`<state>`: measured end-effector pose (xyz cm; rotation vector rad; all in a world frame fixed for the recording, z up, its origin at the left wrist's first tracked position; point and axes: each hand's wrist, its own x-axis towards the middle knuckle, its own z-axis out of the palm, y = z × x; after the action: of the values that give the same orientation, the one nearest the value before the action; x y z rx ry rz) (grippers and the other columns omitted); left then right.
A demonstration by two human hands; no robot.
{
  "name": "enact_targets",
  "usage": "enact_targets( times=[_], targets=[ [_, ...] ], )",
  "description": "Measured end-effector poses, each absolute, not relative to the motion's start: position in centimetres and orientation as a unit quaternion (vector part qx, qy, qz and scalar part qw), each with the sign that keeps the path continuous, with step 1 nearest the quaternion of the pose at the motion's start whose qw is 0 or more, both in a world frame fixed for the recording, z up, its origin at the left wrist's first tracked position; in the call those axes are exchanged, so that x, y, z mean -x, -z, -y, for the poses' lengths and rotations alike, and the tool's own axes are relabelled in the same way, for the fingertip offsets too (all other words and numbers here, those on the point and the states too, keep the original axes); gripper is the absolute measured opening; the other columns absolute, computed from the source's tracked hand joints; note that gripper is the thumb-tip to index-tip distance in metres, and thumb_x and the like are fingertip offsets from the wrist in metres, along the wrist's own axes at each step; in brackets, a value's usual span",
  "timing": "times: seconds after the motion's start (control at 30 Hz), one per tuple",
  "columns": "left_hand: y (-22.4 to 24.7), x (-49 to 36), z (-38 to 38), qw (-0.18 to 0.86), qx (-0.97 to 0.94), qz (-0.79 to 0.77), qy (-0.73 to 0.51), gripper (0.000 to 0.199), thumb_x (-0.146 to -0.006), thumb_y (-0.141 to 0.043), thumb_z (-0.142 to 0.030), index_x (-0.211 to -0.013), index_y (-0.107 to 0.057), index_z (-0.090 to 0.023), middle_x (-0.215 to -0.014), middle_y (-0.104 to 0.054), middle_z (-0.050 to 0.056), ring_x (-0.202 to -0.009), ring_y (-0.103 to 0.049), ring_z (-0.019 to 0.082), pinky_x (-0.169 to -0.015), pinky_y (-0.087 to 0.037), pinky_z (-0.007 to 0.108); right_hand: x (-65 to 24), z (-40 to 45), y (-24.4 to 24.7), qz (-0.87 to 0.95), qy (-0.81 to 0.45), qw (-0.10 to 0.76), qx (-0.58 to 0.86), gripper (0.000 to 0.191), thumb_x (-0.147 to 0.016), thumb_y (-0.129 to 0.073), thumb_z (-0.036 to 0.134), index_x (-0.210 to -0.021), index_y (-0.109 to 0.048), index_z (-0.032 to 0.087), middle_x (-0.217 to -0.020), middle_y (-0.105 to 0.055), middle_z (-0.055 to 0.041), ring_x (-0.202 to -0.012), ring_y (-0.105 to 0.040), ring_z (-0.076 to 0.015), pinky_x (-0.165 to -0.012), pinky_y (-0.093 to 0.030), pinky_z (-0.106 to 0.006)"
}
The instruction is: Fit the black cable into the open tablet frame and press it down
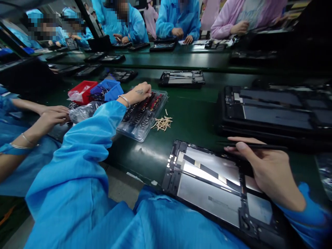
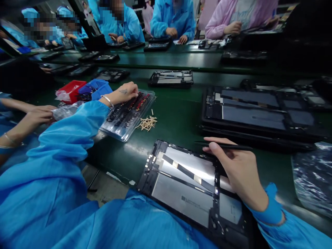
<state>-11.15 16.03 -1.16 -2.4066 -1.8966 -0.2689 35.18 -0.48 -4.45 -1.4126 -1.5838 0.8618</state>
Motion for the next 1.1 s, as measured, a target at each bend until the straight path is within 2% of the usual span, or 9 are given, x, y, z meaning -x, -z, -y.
enact_targets(
  times=[0.1,0.27,0.43,0.57,0.77,0.97,1.1],
  targets=[
    [1.2,11.2,-15.9,0.033,0.787,0.610,0.085,0.022,-0.084,-0.060,-0.024,-0.103,-0.065,-0.014,-0.105,-0.062,0.010,-0.098,-0.061,0.023,-0.092,-0.047,0.034,-35.2,0.4,4.5,0.630,-0.352,0.418,0.551,0.043,-0.081,-0.069,0.064,-0.098,-0.079,0.025,-0.089,-0.078,-0.0039,-0.083,-0.077,-0.0244,-0.081,-0.062,-0.037],
    [1.4,11.1,-16.1,0.032,0.788,0.610,0.081,0.014,-0.083,-0.058,-0.023,-0.092,-0.065,-0.014,-0.101,-0.061,0.010,-0.093,-0.061,0.023,-0.089,-0.048,0.033,-35.0,0.4,4.3,0.634,-0.374,0.415,0.535,0.035,-0.086,-0.069,0.055,-0.099,-0.078,0.024,-0.092,-0.077,-0.0038,-0.084,-0.076,-0.0223,-0.081,-0.061,-0.033],
    [1.5,11.2,-16.3,0.041,0.796,0.596,0.093,0.017,-0.085,-0.057,-0.025,-0.099,-0.063,-0.016,-0.104,-0.060,0.011,-0.094,-0.060,0.023,-0.087,-0.047,0.033,-35.0,0.2,4.4,0.647,-0.372,0.416,0.520,0.038,-0.086,-0.069,0.056,-0.101,-0.077,0.022,-0.097,-0.077,-0.0046,-0.083,-0.076,-0.0209,-0.080,-0.060,-0.033],
    [1.6,11.3,-16.7,0.036,0.803,0.589,0.088,0.012,-0.084,-0.057,-0.023,-0.090,-0.063,-0.015,-0.099,-0.059,0.011,-0.090,-0.059,0.023,-0.084,-0.047,0.032,-35.2,0.2,4.6,0.647,-0.377,0.414,0.518,0.037,-0.087,-0.069,0.055,-0.103,-0.077,0.023,-0.099,-0.077,-0.0037,-0.083,-0.075,-0.0186,-0.080,-0.059,-0.030],
    [1.9,11.4,-17.3,0.040,0.804,0.585,0.097,0.015,-0.084,-0.057,-0.023,-0.096,-0.064,-0.016,-0.106,-0.059,0.011,-0.094,-0.059,0.023,-0.086,-0.046,0.031,-35.1,0.2,4.3,0.646,-0.380,0.398,0.529,0.035,-0.087,-0.069,0.054,-0.102,-0.078,0.023,-0.095,-0.077,-0.0043,-0.087,-0.076,-0.0229,-0.086,-0.060,-0.035],
    [2.1,11.6,-17.5,0.042,0.808,0.578,0.107,0.016,-0.087,-0.053,-0.021,-0.095,-0.065,-0.015,-0.107,-0.061,0.011,-0.094,-0.059,0.022,-0.087,-0.045,0.031,-34.8,0.5,3.7,0.644,-0.376,0.402,0.532,0.033,-0.085,-0.071,0.054,-0.097,-0.079,0.024,-0.100,-0.077,-0.0052,-0.089,-0.076,-0.0273,-0.087,-0.061,-0.040],
    [1.6,12.2,-17.7,0.051,0.800,0.585,0.124,0.019,-0.087,-0.053,-0.022,-0.100,-0.065,-0.014,-0.105,-0.063,0.012,-0.094,-0.059,0.023,-0.087,-0.045,0.032,-34.7,0.6,3.6,0.634,-0.383,0.405,0.536,0.032,-0.083,-0.072,0.054,-0.095,-0.079,0.025,-0.101,-0.077,-0.0048,-0.088,-0.076,-0.0259,-0.086,-0.062,-0.038]
  ],
)
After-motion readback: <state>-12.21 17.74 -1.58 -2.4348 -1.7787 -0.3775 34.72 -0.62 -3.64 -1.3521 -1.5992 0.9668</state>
